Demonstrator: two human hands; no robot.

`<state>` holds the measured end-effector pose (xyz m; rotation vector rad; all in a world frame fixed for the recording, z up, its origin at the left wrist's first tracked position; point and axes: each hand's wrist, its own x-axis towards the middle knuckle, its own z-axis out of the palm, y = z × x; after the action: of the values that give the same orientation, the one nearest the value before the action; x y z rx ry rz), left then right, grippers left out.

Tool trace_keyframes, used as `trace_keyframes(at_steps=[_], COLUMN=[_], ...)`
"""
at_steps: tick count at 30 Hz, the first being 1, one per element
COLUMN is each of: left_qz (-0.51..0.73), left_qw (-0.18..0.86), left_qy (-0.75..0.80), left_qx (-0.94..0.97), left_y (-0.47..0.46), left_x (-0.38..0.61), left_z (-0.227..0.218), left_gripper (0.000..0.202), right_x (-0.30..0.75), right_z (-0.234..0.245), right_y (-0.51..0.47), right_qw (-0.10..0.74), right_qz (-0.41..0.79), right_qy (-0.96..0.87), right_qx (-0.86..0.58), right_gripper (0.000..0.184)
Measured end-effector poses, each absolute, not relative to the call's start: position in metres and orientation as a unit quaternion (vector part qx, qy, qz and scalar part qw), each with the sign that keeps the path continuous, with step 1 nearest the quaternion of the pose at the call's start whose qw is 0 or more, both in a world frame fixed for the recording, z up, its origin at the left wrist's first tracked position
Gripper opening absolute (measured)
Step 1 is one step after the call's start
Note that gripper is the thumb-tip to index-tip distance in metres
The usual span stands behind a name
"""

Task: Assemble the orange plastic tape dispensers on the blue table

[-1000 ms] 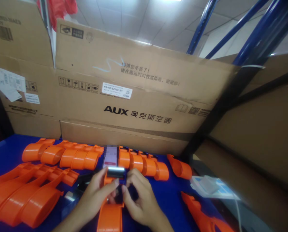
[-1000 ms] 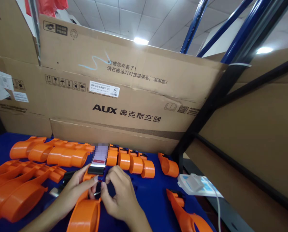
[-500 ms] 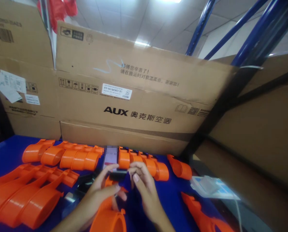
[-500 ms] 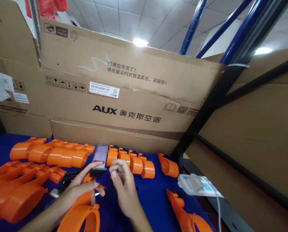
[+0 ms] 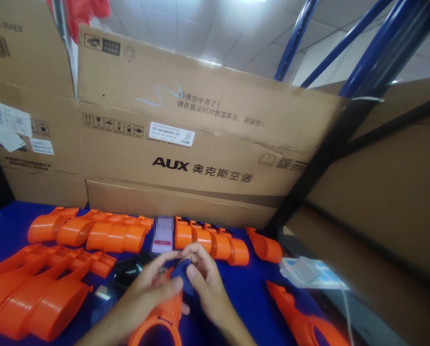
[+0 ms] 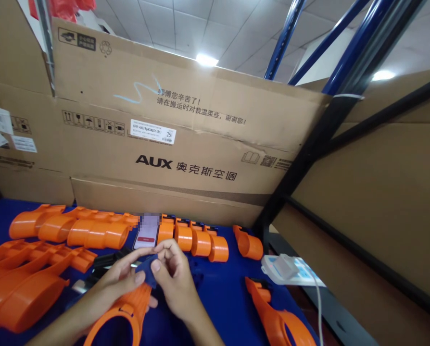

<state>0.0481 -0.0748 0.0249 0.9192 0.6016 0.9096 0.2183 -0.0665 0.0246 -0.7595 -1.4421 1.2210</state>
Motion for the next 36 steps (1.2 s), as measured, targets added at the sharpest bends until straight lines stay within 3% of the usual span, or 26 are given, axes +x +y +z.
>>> trace_keyframes(at_steps=[6,10,13,15,17,21,25,31,36], left_qz=[0.433,0.441,0.478,0.495,0.491,0.462,0.477,0.517,0.52], left_qw=[0.731,0.732,0.738,0.749,0.767,0.795,0.786,0.758,0.758], left_qy=[0.28,0.288,0.282,0.276,0.271,0.264,0.27,0.282,0.277], left_qx=[0.446,0.431,0.383,0.344,0.312,0.289,0.286,0.281,0.278], left_y=[-0.076,-0.073,-0.066,-0.061,-0.057,-0.056,-0.058,-0.057,-0.056], left_x=[0.048,0.049,0.047,0.045,0.041,0.036,0.039,0.045,0.045], left_z=[0.026,0.023,0.023,0.024,0.027,0.032,0.031,0.025,0.024], left_gripper=[0.043,0.047,0.052,0.058,0.062,0.064,0.06,0.059,0.059], right_x=[0.21,0.214,0.225,0.234,0.242,0.246,0.239,0.231,0.23], right_z=[0.021,0.019,0.024,0.029,0.034,0.036,0.027,0.023,0.025], right_y=[-0.067,-0.064,-0.06,-0.06,-0.062,-0.072,-0.078,-0.076,-0.074], right_qw=[0.521,0.504,0.485,0.426,0.31,0.157,0.112,0.05,0.05], right_qz=[0.488,0.461,0.376,0.275,0.186,0.115,0.111,0.069,0.031], right_qy=[-0.614,-0.637,-0.671,-0.72,-0.781,-0.838,-0.847,-0.854,-0.845], right_qx=[-0.337,-0.358,-0.417,-0.474,-0.509,-0.51,-0.508,-0.514,-0.532], right_gripper=[0.039,0.038,0.037,0.027,0.02,0.036,0.046,0.037,0.028])
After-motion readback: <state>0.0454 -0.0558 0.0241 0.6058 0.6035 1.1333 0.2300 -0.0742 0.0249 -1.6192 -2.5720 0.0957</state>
